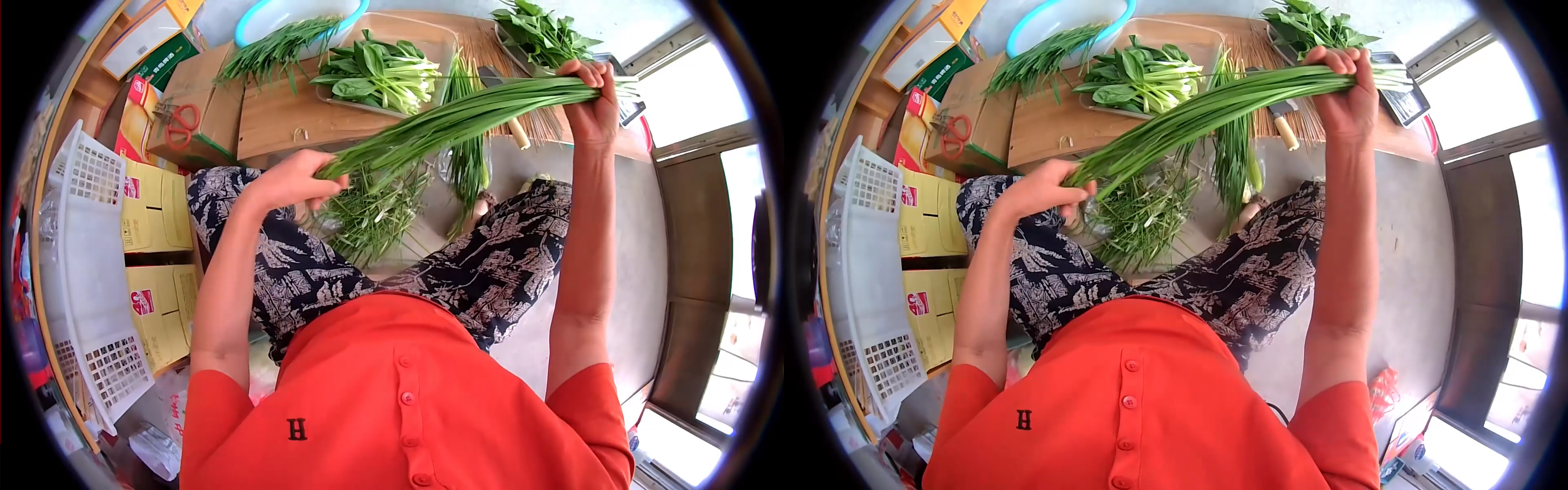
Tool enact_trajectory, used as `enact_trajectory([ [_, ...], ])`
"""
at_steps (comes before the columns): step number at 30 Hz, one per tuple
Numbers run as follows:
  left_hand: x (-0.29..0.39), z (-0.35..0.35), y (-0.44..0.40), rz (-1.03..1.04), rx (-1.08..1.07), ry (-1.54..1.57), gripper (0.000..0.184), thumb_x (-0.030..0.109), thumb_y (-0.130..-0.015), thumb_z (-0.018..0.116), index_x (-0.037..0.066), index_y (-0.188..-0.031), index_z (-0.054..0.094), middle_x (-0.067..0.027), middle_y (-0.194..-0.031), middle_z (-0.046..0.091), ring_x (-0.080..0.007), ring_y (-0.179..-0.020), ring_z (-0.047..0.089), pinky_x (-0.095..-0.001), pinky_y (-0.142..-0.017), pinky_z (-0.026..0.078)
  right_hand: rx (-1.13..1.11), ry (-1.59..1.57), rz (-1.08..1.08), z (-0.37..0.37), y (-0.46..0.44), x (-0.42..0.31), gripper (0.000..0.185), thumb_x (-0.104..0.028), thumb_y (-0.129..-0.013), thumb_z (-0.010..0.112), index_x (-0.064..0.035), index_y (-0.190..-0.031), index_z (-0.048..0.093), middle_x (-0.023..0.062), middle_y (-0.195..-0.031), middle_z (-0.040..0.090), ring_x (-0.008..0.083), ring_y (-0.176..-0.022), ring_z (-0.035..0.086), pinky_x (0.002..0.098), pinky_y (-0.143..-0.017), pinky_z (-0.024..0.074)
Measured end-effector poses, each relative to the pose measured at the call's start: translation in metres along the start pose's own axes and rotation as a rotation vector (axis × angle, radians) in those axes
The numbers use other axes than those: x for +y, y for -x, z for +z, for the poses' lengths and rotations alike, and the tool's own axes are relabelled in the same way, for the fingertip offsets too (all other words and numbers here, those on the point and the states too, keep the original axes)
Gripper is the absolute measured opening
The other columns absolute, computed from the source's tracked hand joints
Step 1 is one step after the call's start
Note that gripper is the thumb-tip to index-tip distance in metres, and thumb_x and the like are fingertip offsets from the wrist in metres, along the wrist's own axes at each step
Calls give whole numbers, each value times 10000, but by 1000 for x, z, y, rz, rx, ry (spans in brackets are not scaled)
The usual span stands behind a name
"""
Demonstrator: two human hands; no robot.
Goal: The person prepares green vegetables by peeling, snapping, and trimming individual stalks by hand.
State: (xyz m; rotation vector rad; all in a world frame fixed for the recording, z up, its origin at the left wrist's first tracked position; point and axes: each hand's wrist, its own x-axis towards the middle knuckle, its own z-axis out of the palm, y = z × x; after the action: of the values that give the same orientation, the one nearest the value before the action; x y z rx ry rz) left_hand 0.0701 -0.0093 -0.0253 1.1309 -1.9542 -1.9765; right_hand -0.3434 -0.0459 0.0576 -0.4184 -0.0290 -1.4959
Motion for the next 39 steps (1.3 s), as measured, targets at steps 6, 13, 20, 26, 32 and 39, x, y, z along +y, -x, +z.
enact_trajectory([
  [6, -21, -25, 47, -56, 584, -160, 167, 140, -829, 571, -1, -903, 619, 4, -681, 553, -63, -555, 517, -217, -503, 428, 99, -110, -87, -24, -1, -25, 185, -115, -896, 525, -30, -736, 485, 28, -607, 403, 171, -610, 440, 407, -879, 427],
  [13, 6, -25, 61, 220, 703, -34, 372, 334, -928, 545, 20, -734, 598, 13, -616, 533, -50, -548, 493, -196, -518, 405, 145, -196, -78, -27, -8, -26, 163, -66, -853, 538, -41, -702, 480, 19, -606, 410, 157, -594, 439, 396, -849, 444],
  [20, 6, -19, 34, 379, 595, 97, 345, 290, -971, 455, -6, -958, 630, -47, -822, 629, -103, -748, 577, -238, -725, 474, 159, -241, -34, -28, -11, -24, 130, -17, -814, 553, -29, -697, 498, 38, -622, 440, 165, -611, 450, 389, -838, 451],
  [26, 21, -1, 9, 383, 356, 244, 477, 393, -976, 408, -29, -1025, 624, -102, -906, 661, -153, -840, 616, -274, -780, 483, 159, -241, -2, -31, -14, -22, 129, -12, -819, 542, -28, -701, 493, 43, -624, 434, 171, -622, 448, 396, -839, 454],
  [32, 38, 8, -4, 263, 190, 252, 552, 473, -960, 399, -32, -970, 625, -64, -771, 632, -126, -712, 593, -250, -672, 474, 165, -264, 19, -23, -13, -17, 136, -12, -822, 542, -33, -700, 484, 33, -610, 415, 165, -603, 444, 394, -826, 454],
  [39, 55, 14, -11, 288, 115, 126, 356, 337, -927, 549, -8, -890, 629, 17, -632, 522, -54, -550, 473, -178, -541, 412, 195, -189, -29, -29, -13, -21, 146, -15, -820, 551, -37, -695, 479, 28, -610, 414, 161, -598, 442, 394, -825, 451],
])
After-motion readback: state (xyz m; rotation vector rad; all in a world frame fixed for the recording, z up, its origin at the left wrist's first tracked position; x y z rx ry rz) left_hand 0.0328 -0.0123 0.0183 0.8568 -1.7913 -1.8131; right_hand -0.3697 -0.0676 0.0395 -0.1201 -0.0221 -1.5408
